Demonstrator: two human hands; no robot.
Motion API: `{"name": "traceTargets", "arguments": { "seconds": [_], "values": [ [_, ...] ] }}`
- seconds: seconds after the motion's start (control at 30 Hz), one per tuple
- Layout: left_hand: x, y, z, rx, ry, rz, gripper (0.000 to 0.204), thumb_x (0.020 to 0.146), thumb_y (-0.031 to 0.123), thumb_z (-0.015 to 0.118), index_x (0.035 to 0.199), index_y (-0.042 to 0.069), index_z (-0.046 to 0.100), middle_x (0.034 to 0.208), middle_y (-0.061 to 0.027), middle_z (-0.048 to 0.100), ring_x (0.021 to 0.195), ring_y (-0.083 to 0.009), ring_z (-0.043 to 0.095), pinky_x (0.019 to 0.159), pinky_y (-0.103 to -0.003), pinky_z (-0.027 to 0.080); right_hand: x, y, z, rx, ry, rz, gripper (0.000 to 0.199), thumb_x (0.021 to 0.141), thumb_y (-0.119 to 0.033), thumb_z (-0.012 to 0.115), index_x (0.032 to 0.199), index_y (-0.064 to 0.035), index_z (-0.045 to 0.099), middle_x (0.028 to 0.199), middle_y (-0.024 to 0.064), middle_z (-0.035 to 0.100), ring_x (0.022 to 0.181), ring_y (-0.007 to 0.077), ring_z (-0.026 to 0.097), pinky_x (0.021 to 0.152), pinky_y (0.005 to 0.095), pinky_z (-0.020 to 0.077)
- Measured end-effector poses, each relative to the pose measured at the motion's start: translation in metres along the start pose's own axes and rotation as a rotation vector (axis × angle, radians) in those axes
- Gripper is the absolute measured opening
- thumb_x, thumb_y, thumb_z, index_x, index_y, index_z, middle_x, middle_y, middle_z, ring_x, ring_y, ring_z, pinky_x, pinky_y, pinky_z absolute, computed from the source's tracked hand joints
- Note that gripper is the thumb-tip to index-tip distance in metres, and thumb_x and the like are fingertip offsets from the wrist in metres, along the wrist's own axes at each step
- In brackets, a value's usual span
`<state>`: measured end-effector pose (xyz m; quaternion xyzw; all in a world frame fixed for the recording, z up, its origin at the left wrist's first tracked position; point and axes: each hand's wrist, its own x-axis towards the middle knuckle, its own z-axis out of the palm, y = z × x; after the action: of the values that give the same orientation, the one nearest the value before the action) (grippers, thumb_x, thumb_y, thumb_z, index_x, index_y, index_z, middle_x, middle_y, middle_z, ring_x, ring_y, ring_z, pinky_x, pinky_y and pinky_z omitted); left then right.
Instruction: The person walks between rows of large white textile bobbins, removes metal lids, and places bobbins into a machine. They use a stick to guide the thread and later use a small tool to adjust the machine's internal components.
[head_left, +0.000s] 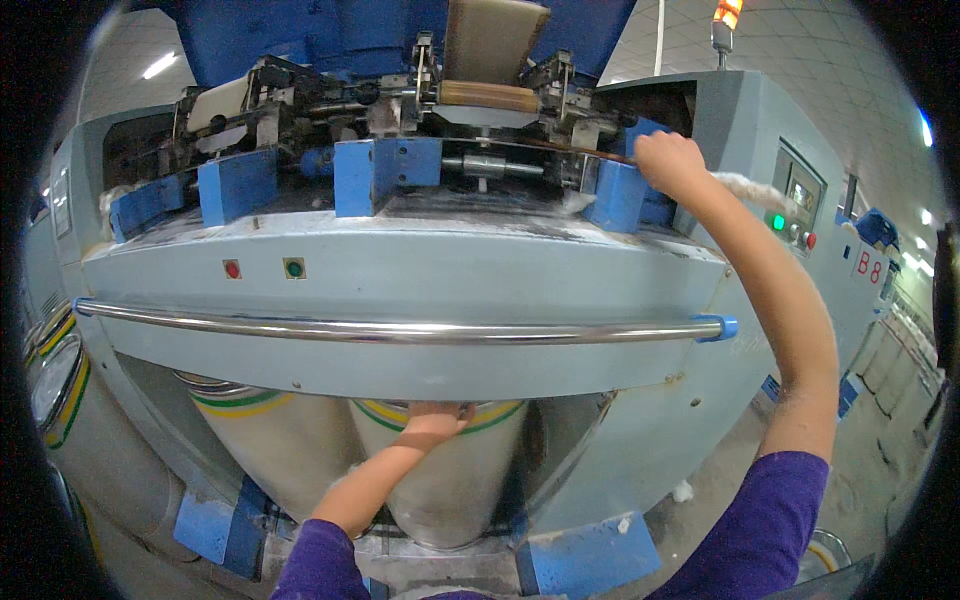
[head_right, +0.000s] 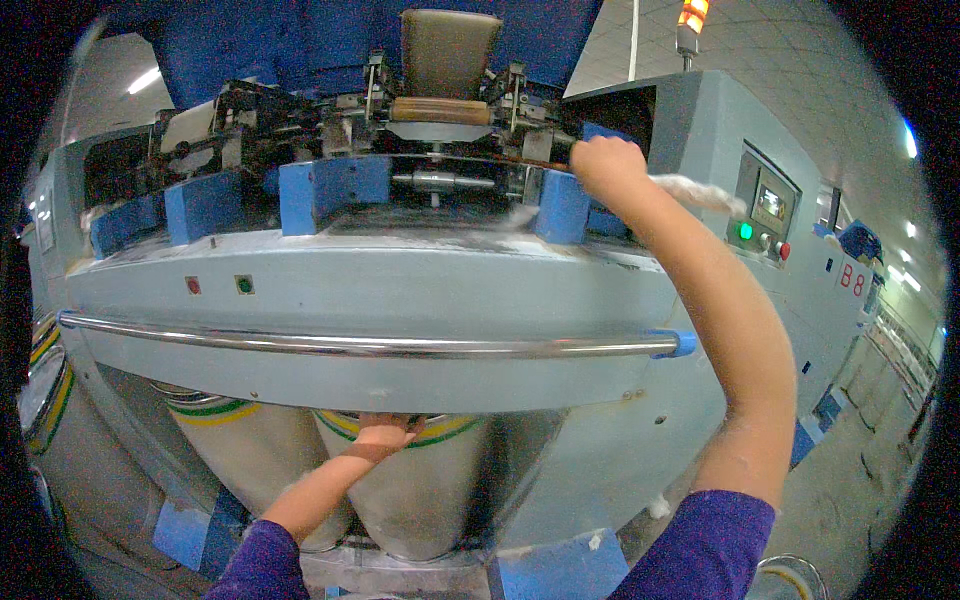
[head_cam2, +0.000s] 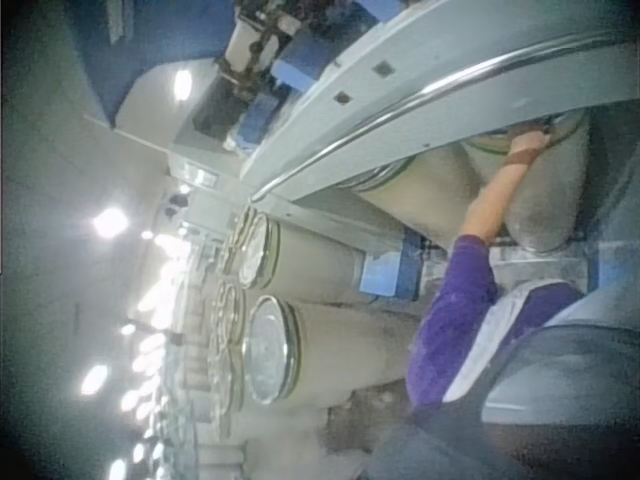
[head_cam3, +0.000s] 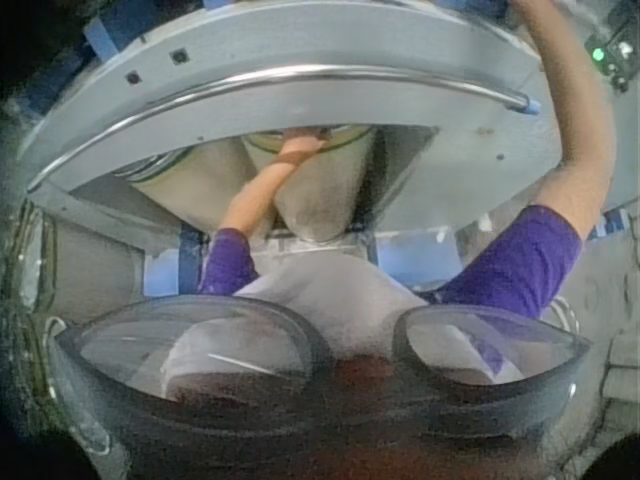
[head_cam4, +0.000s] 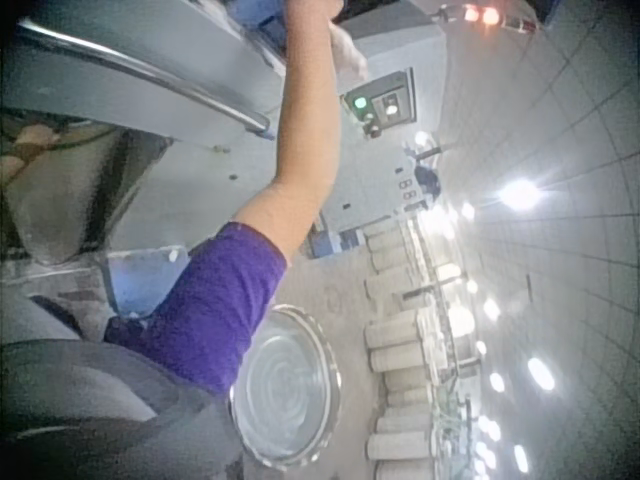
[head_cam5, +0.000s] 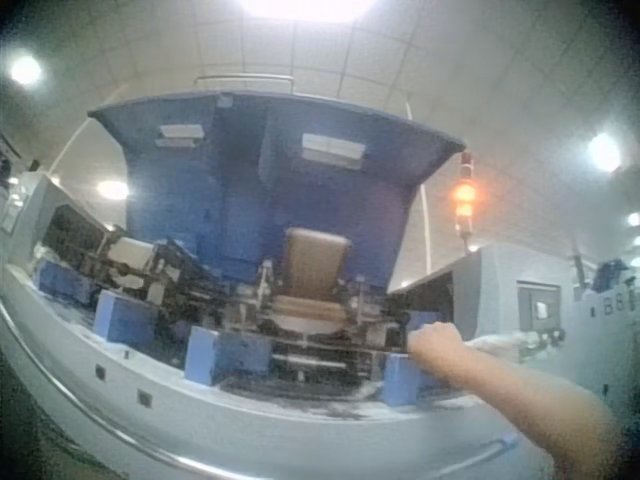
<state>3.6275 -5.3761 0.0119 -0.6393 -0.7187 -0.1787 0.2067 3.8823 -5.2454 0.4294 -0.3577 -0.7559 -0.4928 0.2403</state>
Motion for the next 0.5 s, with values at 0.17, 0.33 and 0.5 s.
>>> {"name": "traceTargets", "arguments": {
  "seconds": [0.17,0.33,0.5],
  "values": [
    [0.001,0.001,-0.015,-0.154,-0.277,-0.088,0.062,0.085,0.056,0.039,0.133,0.018,0.043,0.143,-0.0151,0.03,0.131,-0.0388,0.026,0.103,-0.059,0.02,-0.003,-0.034,-0.071,-0.311,-0.083,-0.262,0.015,0.081,-0.018,0.056,0.083,-0.0081,0.066,0.082,0.0087,0.066,0.081,0.024,0.066,0.063,0.0349,0.0521],
    [0.0,0.002,-0.021,-0.057,-0.147,-0.041,0.059,0.087,0.055,0.038,0.129,0.015,0.048,0.137,-0.0154,0.039,0.127,-0.0358,0.033,0.101,-0.057,0.024,-0.036,0.036,-0.151,-0.354,-0.398,-0.198,0.017,0.09,-0.023,0.051,0.102,-0.0125,0.058,0.077,0.0082,0.06,0.066,0.0209,0.06,0.056,0.0332,0.0497],
    [-0.005,0.0,-0.021,-0.247,-0.373,-0.125,0.056,0.089,0.053,0.035,0.126,0.014,0.05,0.133,-0.0174,0.043,0.122,-0.036,0.04,0.096,-0.055,0.031,-0.134,0.164,-0.234,-0.326,-0.307,0.034,0.018,0.09,-0.021,0.05,0.105,-0.014,0.058,0.081,0.0088,0.059,0.071,0.0214,0.058,0.061,0.0334,0.0487]
  ]
}}
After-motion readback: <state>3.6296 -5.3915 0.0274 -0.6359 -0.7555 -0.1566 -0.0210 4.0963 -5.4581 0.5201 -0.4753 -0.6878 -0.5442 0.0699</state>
